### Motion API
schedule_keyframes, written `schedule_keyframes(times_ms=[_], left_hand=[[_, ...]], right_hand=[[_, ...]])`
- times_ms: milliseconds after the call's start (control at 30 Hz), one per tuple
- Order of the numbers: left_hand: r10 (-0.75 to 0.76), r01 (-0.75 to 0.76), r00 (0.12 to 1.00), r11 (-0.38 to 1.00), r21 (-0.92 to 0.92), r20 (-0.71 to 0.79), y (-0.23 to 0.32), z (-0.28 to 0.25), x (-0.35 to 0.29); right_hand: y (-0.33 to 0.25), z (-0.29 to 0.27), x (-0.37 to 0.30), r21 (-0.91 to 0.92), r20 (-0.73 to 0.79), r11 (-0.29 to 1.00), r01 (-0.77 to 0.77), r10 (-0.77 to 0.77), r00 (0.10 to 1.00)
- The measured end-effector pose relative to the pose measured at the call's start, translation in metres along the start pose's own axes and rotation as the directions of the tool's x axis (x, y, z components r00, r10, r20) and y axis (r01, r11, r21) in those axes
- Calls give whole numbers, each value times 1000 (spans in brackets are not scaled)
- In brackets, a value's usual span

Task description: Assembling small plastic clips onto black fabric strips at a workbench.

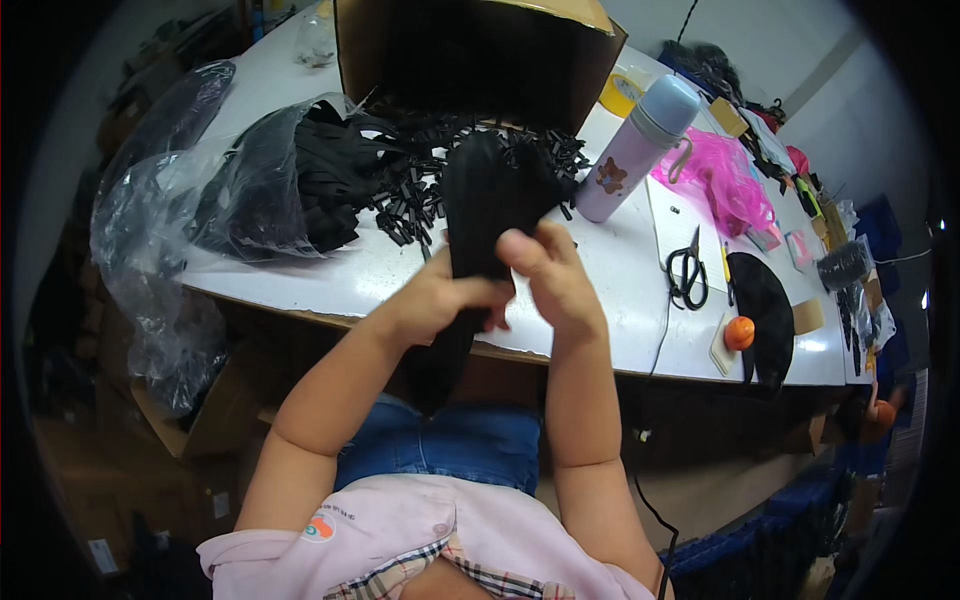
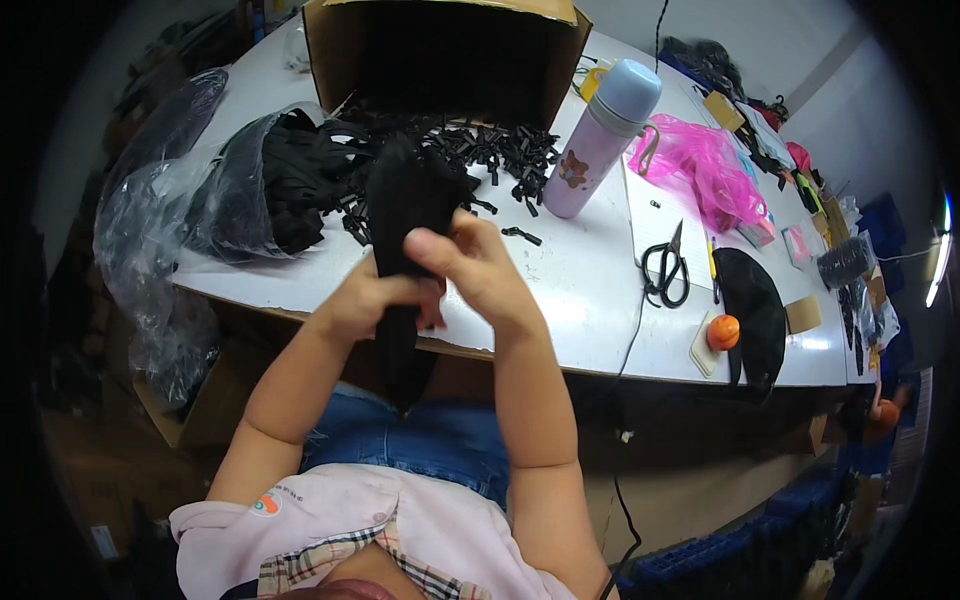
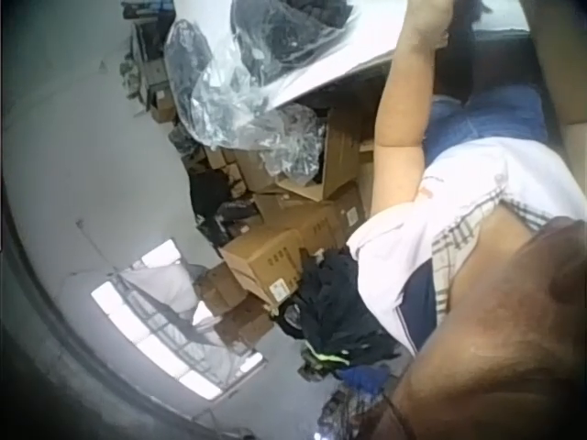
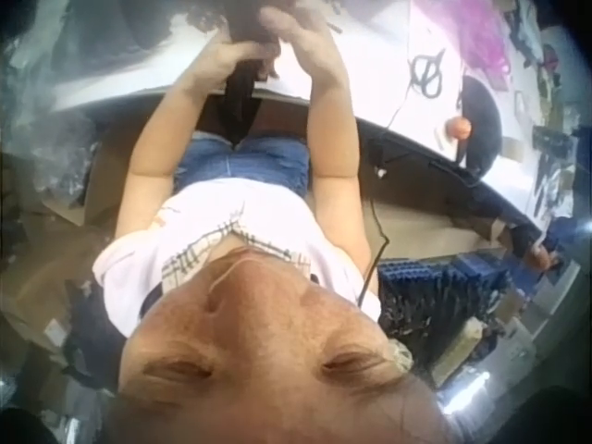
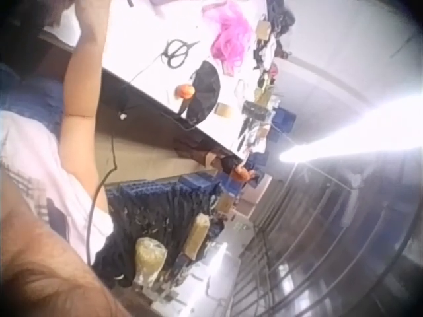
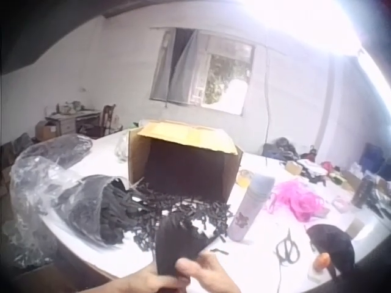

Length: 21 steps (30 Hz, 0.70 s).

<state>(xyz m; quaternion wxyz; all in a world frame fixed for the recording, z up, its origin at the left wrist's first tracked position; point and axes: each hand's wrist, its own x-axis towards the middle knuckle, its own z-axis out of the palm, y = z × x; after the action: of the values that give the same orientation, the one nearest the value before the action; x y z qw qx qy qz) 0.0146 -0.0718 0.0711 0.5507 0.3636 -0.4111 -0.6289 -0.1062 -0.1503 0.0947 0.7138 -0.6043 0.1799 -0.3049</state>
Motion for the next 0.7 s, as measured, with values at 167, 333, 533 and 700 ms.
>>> schedule_keyframes(times_ms=[167, 333, 533, 700], left_hand=[[-95, 109, 992, 976, -189, 81, -18, 4, -14], [-226, 238, 969, 963, -125, 104, -29, -2, -20], [-223, 235, 970, 960, -151, 93, -48, 1, -36], [-271, 301, 947, 937, -179, 173, -58, -6, -41]], right_hand=[[9, 14, -11, 120, 41, 991, -59, 55, 998], [10, 10, -8, 329, 52, 943, 43, -63, 997], [16, -4, -8, 184, 36, 981, 58, -65, 997], [24, -8, -10, -57, -9, 982, 182, -183, 983]])
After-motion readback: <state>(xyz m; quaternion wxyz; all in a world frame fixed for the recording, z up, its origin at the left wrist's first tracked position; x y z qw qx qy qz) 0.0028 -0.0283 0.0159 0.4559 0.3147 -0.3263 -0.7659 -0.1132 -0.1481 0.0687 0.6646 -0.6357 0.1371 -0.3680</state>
